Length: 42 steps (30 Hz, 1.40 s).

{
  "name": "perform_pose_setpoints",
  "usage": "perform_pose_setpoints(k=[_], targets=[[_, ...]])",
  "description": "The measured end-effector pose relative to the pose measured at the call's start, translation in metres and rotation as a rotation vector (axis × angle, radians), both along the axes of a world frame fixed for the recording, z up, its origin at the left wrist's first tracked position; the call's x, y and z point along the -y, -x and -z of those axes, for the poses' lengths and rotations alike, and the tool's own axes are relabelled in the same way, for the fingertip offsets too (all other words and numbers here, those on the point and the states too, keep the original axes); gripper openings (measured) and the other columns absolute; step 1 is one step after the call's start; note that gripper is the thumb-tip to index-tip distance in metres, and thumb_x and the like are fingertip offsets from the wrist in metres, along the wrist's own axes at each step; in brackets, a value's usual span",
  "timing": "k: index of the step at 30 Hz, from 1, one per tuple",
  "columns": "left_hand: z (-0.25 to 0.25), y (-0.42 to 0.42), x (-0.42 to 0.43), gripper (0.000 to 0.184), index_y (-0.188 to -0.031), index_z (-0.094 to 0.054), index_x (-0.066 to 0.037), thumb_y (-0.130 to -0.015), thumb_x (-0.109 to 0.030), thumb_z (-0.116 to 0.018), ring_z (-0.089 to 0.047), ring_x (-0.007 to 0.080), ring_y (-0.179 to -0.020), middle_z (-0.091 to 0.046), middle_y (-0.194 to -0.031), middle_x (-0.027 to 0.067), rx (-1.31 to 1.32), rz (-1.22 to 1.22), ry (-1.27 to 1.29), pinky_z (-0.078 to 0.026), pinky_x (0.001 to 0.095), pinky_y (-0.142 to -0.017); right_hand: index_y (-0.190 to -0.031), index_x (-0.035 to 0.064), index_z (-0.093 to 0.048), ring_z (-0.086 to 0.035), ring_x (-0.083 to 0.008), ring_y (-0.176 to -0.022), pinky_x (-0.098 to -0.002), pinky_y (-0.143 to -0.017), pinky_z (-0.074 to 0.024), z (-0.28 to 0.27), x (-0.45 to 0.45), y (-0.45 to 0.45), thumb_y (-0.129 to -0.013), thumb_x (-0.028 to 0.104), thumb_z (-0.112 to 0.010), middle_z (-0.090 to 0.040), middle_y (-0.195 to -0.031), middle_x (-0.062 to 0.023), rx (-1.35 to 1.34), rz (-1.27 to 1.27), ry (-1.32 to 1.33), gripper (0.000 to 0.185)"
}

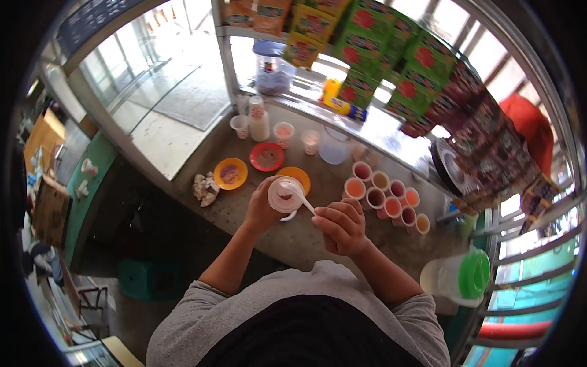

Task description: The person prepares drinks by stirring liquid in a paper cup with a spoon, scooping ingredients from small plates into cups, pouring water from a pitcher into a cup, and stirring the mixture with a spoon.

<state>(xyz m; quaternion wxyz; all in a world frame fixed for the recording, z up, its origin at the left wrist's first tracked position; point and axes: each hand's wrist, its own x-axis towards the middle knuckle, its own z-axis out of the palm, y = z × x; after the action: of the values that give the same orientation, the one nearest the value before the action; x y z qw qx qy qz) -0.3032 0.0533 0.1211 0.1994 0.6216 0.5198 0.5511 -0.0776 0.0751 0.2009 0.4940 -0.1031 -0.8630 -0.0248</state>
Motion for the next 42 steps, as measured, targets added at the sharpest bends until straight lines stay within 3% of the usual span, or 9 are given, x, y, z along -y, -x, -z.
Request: perform_pose_setpoints(k=[4, 12, 18, 19, 21, 26, 29, 38, 42], targets=[[0.005, -0.048, 0.002, 0.066, -0.125, -0.061, -0.004, -0.069, -0.021, -0.093, -0.068, 0.0280, -0.109, -0.069, -0.116, 0.0134, 0.059, 0.195, 0.138, -0.053, 0.0390, -0.095, -0.102, 0.0098, -0.067, -0.067, -0.0216, -0.085, -0.0394, -0.077, -0.0471, 0.011, 0.020, -0.051, -0.085, 0.001, -0.066, -0.071, -0.099, -0.0049, 0.050, 0.131, 0.158, 0.020], [0.057, -0.189, 0.041, 0.070, -0.127, -0.064, -0.005, -0.067, -0.027, -0.093, -0.062, 0.0287, -0.117, -0.064, -0.124, 0.0142, -0.207, 0.509, 0.289, -0.048, 0.0387, -0.102, -0.120, 0.0067, -0.067, -0.067, -0.0203, -0.087, -0.0371, -0.084, -0.0510, 0.033, 0.097, -0.213, -0.088, 0.020, -0.076, -0.073, -0.099, -0.0063, 0.073, 0.349, 1.005, 0.036], [0.101, -0.276, 0.077, 0.070, -0.132, -0.061, -0.006, -0.071, -0.021, -0.092, -0.064, 0.0202, -0.115, -0.068, -0.123, 0.0089, 0.190, 0.685, 0.612, -0.049, 0.0356, -0.101, -0.118, 0.0028, -0.067, -0.065, -0.0158, -0.089, -0.0299, -0.077, -0.0503, 0.042, 0.167, -0.427, -0.101, 0.022, -0.062, -0.070, -0.099, -0.0061, -0.408, 1.237, 0.352, 0.025], [0.106, -0.287, 0.079, 0.070, -0.132, -0.060, -0.006, -0.072, -0.021, -0.091, -0.064, 0.0188, -0.115, -0.068, -0.123, 0.0079, 0.240, 0.650, 0.587, -0.049, 0.0346, -0.101, -0.118, 0.0028, -0.067, -0.065, -0.0158, -0.089, -0.0299, -0.077, -0.0503, 0.045, 0.176, -0.453, -0.101, 0.022, -0.062, -0.070, -0.099, -0.0061, -0.410, 1.254, 0.349, 0.025], [0.118, -0.309, 0.083, 0.065, -0.130, -0.060, -0.006, -0.074, -0.020, -0.090, -0.065, 0.0177, -0.114, -0.069, -0.121, 0.0069, 0.278, 0.554, 0.536, -0.050, 0.0337, -0.101, -0.115, 0.0024, -0.067, -0.064, -0.0157, -0.089, -0.0290, -0.075, -0.0484, 0.049, 0.183, -0.488, -0.105, 0.020, -0.054, -0.069, -0.100, -0.0049, -1.080, 1.177, 0.554, 0.024], [0.134, -0.334, 0.097, 0.059, -0.126, -0.060, -0.006, -0.076, -0.018, -0.088, -0.066, 0.0189, -0.111, -0.069, -0.117, 0.0076, 0.251, 0.345, 0.319, -0.050, 0.0336, -0.098, -0.116, 0.0010, -0.063, -0.060, -0.0154, -0.096, -0.0300, -0.086, -0.0456, 0.071, 0.187, -0.471, -0.105, 0.024, -0.053, -0.064, -0.104, -0.0051, -1.006, 1.057, 0.555, 0.027], [0.141, -0.329, 0.107, 0.060, -0.126, -0.061, -0.006, -0.075, -0.018, -0.088, -0.067, 0.0216, -0.110, -0.069, -0.117, 0.0099, 0.193, 0.281, 0.264, -0.051, 0.0343, -0.097, -0.132, -0.0002, -0.054, -0.053, -0.0179, -0.119, -0.0343, -0.104, -0.0381, 0.118, 0.182, -0.479, -0.105, 0.028, -0.053, -0.057, -0.130, -0.0106, -1.096, 0.895, 0.587, 0.038], [0.150, -0.336, 0.110, 0.060, -0.124, -0.063, -0.007, -0.070, -0.014, -0.090, -0.068, 0.0275, -0.110, -0.069, -0.115, 0.0115, 0.015, 0.253, 0.062, -0.054, 0.0388, -0.093, -0.141, 0.0041, -0.043, -0.046, -0.0192, -0.128, -0.0347, -0.110, -0.0327, 0.092, 0.161, -0.468, -0.106, 0.033, -0.051, -0.050, -0.136, -0.0100, -1.421, 0.652, 0.699, 0.046], [0.150, -0.336, 0.110, 0.060, -0.123, -0.063, -0.007, -0.069, -0.014, -0.091, -0.067, 0.0304, -0.111, -0.068, -0.117, 0.0122, 0.005, 0.176, 0.011, -0.054, 0.0395, -0.094, -0.143, 0.0058, -0.043, -0.046, -0.0190, -0.130, -0.0360, -0.111, -0.0334, 0.137, 0.150, -0.479, -0.106, 0.041, -0.051, -0.049, -0.140, -0.0088, -1.409, 0.766, 0.719, 0.052]])
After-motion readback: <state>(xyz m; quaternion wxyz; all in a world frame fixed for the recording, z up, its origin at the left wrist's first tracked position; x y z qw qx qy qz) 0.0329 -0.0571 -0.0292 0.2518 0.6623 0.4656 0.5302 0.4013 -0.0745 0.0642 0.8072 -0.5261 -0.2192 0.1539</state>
